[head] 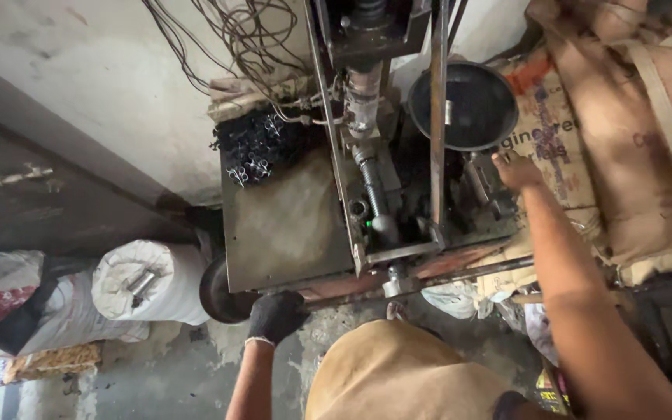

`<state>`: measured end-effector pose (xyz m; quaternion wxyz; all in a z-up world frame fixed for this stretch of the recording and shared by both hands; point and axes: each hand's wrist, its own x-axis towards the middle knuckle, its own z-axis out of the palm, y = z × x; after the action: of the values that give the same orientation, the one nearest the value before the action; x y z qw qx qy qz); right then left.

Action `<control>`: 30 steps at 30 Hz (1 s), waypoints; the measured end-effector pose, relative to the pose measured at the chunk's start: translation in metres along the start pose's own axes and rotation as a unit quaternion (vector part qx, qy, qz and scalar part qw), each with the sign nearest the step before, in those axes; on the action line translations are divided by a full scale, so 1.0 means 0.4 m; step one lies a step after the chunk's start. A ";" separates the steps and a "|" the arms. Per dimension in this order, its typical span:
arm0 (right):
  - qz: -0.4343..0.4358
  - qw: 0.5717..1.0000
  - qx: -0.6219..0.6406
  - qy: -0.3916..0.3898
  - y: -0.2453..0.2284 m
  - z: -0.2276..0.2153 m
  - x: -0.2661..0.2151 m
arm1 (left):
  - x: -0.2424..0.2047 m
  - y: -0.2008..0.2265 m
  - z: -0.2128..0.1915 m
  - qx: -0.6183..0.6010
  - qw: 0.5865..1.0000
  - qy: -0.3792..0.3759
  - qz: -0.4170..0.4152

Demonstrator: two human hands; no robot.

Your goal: The person operates a manual machine by turning a crank and placing small metal pieces into a hopper. They repeatedly cycle the machine to process the metal pieces.

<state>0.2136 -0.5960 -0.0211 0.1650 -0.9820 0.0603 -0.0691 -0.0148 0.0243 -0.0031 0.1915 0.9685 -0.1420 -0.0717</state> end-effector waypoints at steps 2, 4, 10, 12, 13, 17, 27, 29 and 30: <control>0.028 0.992 -0.041 -0.116 0.018 -0.015 -0.015 | 0.009 -0.004 -0.001 0.025 0.997 -0.074 -0.023; 0.108 0.946 -0.121 -0.281 0.042 -0.021 -0.072 | 0.013 -0.005 -0.002 0.037 0.993 -0.104 -0.038; 0.169 0.971 0.162 -0.047 0.063 -0.006 -0.254 | 0.010 -0.001 -0.001 0.025 0.997 -0.067 -0.026; 0.160 0.968 0.191 -0.009 0.053 -0.005 -0.266 | 0.012 -0.001 0.002 0.027 0.997 -0.057 -0.038; 0.180 0.958 0.223 -0.009 0.049 -0.003 -0.272 | 0.009 -0.002 0.004 0.029 0.997 -0.058 -0.034; 0.212 0.944 0.250 0.016 0.039 -0.002 -0.280 | 0.007 -0.009 0.014 0.019 0.999 -0.043 -0.027; 0.242 0.895 0.350 0.135 0.011 0.043 -0.334 | 0.013 0.006 -0.005 0.011 0.996 -0.059 -0.063; 0.215 0.897 0.355 0.153 0.017 0.058 -0.348 | 0.012 0.012 -0.014 0.023 0.994 -0.079 -0.068; 0.193 0.900 0.355 0.164 0.024 0.065 -0.356 | 0.012 0.016 -0.017 0.028 0.993 -0.090 -0.070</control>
<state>0.0767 -0.5767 -0.0651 0.5006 -0.8022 0.2462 -0.2128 -0.0104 0.0195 0.0052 0.1455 0.9707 -0.0923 -0.1675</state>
